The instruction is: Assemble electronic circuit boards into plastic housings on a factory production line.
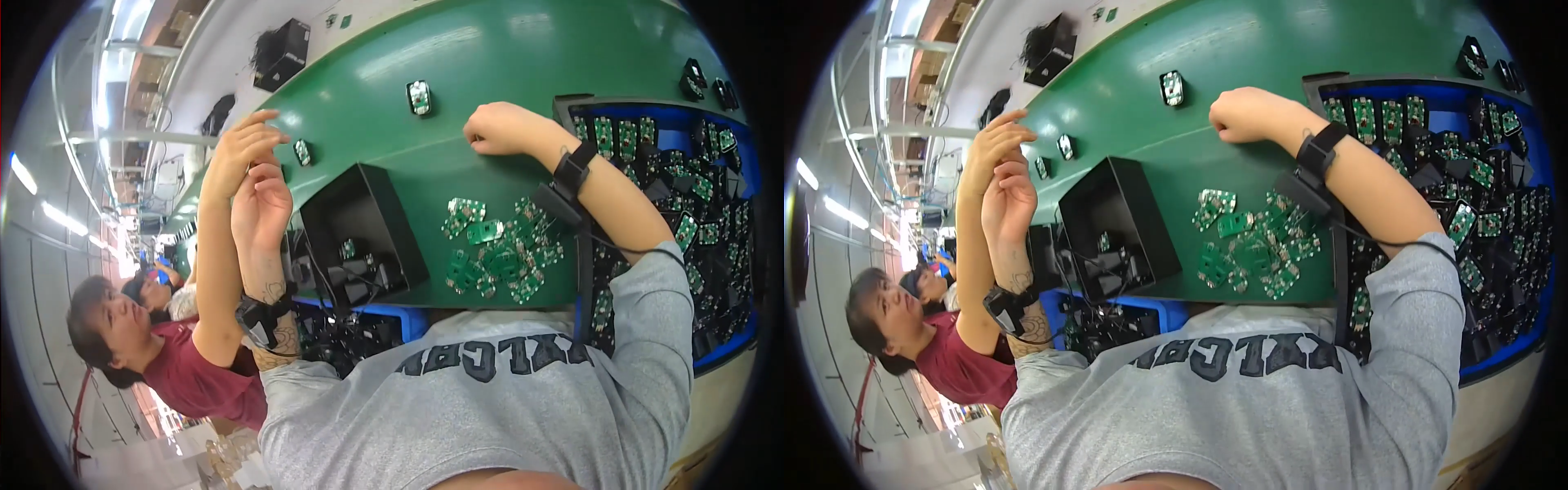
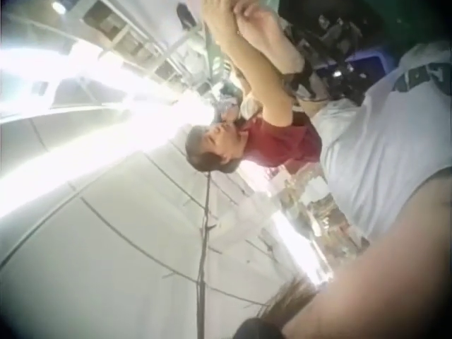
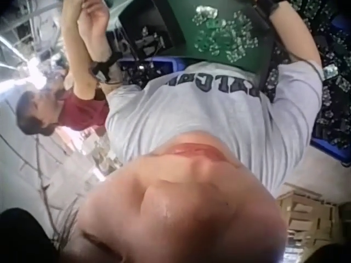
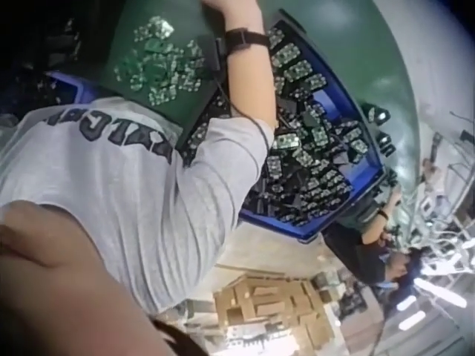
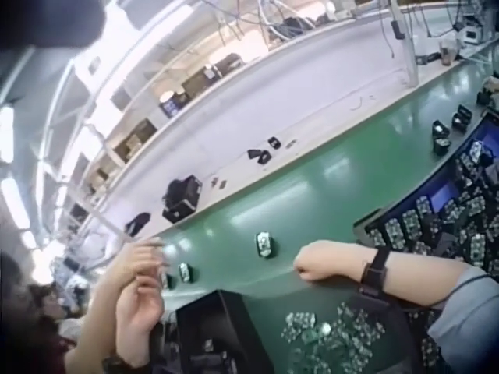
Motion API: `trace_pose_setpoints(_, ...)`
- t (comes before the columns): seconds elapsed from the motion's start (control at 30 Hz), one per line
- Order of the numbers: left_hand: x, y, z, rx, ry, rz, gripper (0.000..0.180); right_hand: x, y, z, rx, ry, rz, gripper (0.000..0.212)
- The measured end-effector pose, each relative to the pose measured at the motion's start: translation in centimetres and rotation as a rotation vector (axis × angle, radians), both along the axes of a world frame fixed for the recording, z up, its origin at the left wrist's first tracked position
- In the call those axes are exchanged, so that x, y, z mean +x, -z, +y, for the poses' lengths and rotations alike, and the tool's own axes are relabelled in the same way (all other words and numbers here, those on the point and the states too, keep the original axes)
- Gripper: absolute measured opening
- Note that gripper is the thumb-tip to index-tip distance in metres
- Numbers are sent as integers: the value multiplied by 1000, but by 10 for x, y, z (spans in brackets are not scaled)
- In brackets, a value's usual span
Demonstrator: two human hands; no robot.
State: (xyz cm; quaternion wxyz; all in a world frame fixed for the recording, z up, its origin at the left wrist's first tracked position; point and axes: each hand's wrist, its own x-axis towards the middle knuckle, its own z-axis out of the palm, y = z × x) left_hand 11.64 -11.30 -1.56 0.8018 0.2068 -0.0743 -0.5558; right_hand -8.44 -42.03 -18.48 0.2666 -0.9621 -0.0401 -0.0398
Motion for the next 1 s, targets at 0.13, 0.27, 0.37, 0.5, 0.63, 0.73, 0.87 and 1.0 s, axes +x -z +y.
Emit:
trace_pose_setpoints(0.13,-28,11,57,-35,-99,75,33,-1,-6,7,-40,-139,4,15)
trace_pose_setpoints(0.27,-101,5,136,343,-481,-530,49,-3,-6,29,80,-222,80,20)
trace_pose_setpoints(0.37,-168,14,221,976,-532,-1173,49,-13,-8,55,46,-377,55,26)
trace_pose_setpoints(0.5,-227,98,312,1791,-244,-628,43,-10,-6,77,-15,-505,-41,25)
trace_pose_setpoints(0.63,-248,267,392,2049,-331,-1263,53,-6,-6,73,64,-452,53,26)
trace_pose_setpoints(0.73,-266,326,408,2096,-667,-1178,52,-4,-13,83,123,-381,118,22)
trace_pose_setpoints(0.87,-259,322,403,2134,-478,-1146,45,2,0,81,161,-284,216,17)
trace_pose_setpoints(1.0,-273,293,389,2277,-288,-1083,48,-4,-4,94,103,-243,21,18)
